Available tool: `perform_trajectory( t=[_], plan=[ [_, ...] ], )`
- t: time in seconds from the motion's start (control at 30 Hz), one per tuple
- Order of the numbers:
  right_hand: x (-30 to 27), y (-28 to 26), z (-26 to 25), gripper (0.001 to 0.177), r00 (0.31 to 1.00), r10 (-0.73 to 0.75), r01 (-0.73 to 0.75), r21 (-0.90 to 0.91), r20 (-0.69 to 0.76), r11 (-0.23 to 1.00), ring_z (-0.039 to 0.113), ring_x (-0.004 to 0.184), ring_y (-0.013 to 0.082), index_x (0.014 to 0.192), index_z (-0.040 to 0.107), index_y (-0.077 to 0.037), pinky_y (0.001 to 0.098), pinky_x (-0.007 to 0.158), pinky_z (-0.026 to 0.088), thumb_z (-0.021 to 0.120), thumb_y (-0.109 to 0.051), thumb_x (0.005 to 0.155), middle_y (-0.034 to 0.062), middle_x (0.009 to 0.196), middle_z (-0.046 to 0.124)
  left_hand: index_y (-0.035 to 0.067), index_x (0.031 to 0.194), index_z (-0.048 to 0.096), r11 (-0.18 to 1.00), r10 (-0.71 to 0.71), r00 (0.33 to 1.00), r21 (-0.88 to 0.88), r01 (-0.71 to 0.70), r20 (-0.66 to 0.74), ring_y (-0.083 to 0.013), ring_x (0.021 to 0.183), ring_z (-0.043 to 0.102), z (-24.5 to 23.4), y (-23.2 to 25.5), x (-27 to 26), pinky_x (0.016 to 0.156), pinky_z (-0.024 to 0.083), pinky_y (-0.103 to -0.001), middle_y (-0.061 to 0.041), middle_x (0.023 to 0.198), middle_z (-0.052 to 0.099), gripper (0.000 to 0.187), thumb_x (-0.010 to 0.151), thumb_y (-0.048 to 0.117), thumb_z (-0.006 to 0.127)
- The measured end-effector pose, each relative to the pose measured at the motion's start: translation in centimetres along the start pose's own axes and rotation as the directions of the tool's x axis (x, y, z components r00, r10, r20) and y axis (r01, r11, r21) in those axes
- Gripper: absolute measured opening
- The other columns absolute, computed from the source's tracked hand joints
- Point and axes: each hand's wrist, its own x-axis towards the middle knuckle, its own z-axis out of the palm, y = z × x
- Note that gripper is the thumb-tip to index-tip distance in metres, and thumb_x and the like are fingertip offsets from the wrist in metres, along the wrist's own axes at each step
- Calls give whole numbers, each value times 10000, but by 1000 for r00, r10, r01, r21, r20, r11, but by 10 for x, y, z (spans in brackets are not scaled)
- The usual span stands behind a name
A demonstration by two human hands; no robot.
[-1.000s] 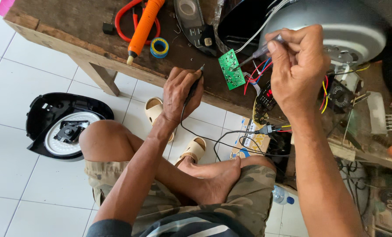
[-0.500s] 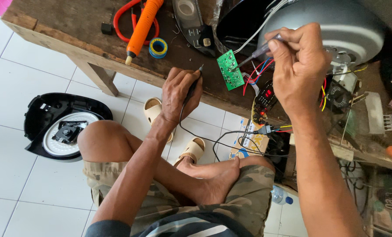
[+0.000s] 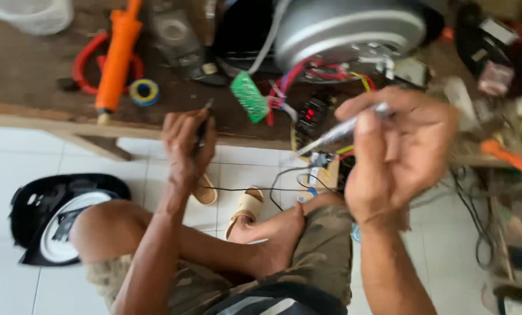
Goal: The person sits on the floor and uses a soldering iron to work on a green circuit board placed on a wooden table. They also use a multimeter to test connections on the board and a nearby black electronic device with a red digital display.
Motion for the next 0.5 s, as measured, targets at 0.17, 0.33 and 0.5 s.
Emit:
perform_trajectory(
  t=[0.17, 0.33, 0.5],
  plan=[
    [-102, 16, -69, 210, 927, 364, -350, 140, -89, 926, 684, 880, 259, 1232, 589, -3, 386, 823, 662, 569, -191, 1142, 181, 1014, 665, -99, 1185, 716, 999, 31, 996, 37, -34, 84, -400, 954, 706, 0, 0, -8, 977, 503, -510, -272, 1149, 779, 96, 1110, -137, 764],
    [-216, 136, -173, 181, 650, 613, -759, -361, -448, 541, 690, 1019, 177, 1160, 750, -90, 342, 942, 552, 785, -197, 1018, 44, 1072, 755, -152, 1184, 771, 984, 95, 994, 148, -101, 44, -438, 946, 743, 2, -21, -23, 959, 506, -556, -314, 1133, 816, 94, 1150, -203, 842],
    [-250, 219, -245, 204, 600, 660, -794, -438, -452, 421, 575, 762, 245, 1030, 714, -62, 405, 687, 429, 725, -266, 1039, 110, 935, 743, -137, 1188, 817, 975, 80, 997, 204, -83, 22, -409, 902, 640, 7, -40, -38, 928, 484, -536, -266, 1107, 829, 77, 1162, -172, 881]
  ],
)
